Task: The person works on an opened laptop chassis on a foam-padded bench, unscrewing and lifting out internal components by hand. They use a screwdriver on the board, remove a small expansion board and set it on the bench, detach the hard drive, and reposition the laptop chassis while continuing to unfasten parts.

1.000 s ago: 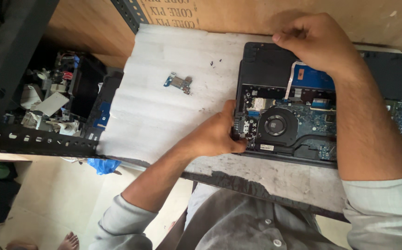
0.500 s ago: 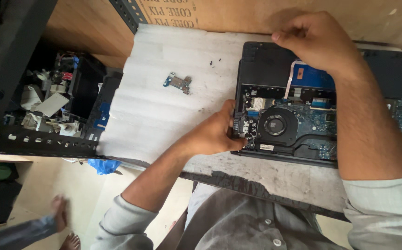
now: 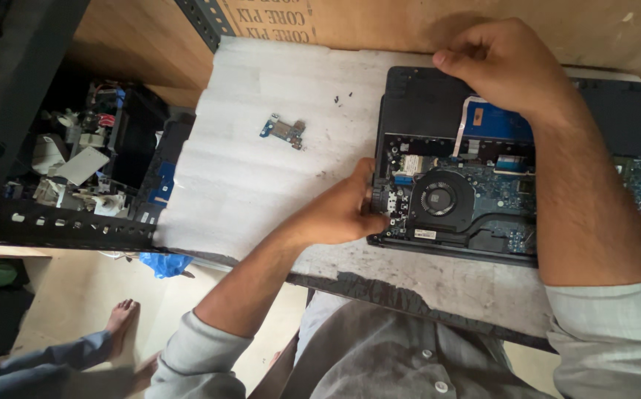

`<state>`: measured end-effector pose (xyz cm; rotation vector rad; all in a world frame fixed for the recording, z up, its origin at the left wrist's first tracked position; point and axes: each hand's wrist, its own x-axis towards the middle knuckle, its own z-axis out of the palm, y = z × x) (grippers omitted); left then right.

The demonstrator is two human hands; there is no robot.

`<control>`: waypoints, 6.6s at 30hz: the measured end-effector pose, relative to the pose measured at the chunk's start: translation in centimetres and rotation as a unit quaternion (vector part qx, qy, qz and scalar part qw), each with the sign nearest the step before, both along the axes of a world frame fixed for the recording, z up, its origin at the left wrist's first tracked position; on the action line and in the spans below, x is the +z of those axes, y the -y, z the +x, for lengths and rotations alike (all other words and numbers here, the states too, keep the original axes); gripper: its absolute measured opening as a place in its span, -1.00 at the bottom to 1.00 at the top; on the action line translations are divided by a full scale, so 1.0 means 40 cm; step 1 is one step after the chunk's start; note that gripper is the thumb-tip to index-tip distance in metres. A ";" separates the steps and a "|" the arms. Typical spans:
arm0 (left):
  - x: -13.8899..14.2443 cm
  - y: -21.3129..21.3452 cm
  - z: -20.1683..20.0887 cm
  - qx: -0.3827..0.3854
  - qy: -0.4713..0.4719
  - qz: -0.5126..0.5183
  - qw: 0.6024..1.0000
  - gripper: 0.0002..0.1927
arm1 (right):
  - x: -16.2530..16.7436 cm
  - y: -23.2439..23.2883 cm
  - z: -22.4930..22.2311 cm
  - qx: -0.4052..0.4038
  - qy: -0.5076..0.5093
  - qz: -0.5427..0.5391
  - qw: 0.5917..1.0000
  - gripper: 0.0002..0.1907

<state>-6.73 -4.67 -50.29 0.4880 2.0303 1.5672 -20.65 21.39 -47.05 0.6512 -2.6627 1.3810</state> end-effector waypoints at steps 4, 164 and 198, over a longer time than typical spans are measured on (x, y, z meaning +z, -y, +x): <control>0.000 0.000 -0.002 -0.005 -0.023 -0.036 0.999 -0.29 | -0.002 -0.002 -0.003 0.004 -0.014 0.009 1.000 -0.66; 0.023 0.053 0.011 0.037 0.015 -0.087 0.995 -0.17 | 0.141 0.124 0.073 -0.024 -0.075 0.042 0.996 -0.65; 0.004 0.046 0.006 0.015 0.023 0.089 0.996 -0.33 | 0.152 0.116 0.077 -0.015 -0.042 0.052 0.998 -0.66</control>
